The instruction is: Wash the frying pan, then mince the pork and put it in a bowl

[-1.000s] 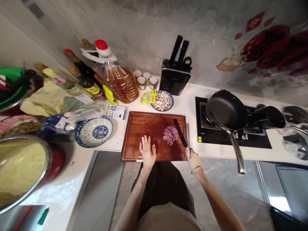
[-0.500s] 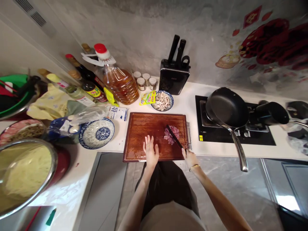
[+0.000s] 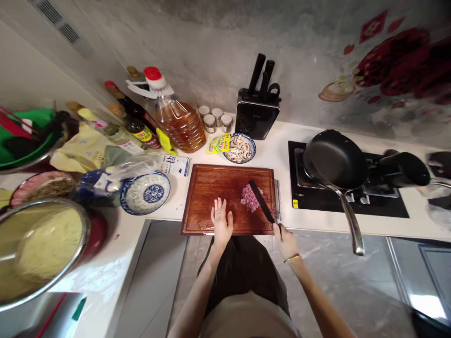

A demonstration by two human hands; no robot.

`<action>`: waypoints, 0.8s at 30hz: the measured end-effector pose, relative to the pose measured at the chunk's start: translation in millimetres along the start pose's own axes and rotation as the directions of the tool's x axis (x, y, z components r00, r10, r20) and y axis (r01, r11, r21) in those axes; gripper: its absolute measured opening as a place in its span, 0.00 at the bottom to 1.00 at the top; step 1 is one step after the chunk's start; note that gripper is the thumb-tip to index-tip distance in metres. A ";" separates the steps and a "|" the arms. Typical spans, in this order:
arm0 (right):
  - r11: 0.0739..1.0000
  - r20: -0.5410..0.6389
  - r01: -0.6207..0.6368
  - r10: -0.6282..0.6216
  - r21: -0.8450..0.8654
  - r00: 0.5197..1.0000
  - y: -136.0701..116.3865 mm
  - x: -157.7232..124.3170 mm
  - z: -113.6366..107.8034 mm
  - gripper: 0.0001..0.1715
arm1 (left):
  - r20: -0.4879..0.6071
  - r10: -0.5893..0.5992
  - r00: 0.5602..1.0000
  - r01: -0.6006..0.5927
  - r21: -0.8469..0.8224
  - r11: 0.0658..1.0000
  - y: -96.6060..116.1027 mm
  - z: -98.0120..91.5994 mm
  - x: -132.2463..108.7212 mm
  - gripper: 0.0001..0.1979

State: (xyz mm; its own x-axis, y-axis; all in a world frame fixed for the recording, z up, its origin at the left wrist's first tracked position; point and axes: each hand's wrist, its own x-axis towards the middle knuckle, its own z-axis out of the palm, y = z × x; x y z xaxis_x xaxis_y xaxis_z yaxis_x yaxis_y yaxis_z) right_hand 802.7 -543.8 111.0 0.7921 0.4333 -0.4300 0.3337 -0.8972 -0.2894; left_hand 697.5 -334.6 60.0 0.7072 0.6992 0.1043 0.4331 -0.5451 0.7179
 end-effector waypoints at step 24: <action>0.958 0.166 0.112 -0.069 -0.264 0.984 26.2 5.7 -12.0 0.23 | -0.023 -0.077 0.997 0.078 0.023 0.997 -7.4 -19.7 -10.1 0.24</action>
State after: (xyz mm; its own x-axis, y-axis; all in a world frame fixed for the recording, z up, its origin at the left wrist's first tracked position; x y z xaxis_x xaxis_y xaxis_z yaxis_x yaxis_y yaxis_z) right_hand 822.0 -565.9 111.3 0.6713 0.5023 -0.5450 0.5429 -0.8338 -0.0998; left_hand 676.1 -328.6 67.2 0.6586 0.7498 0.0644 0.4992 -0.4993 0.7081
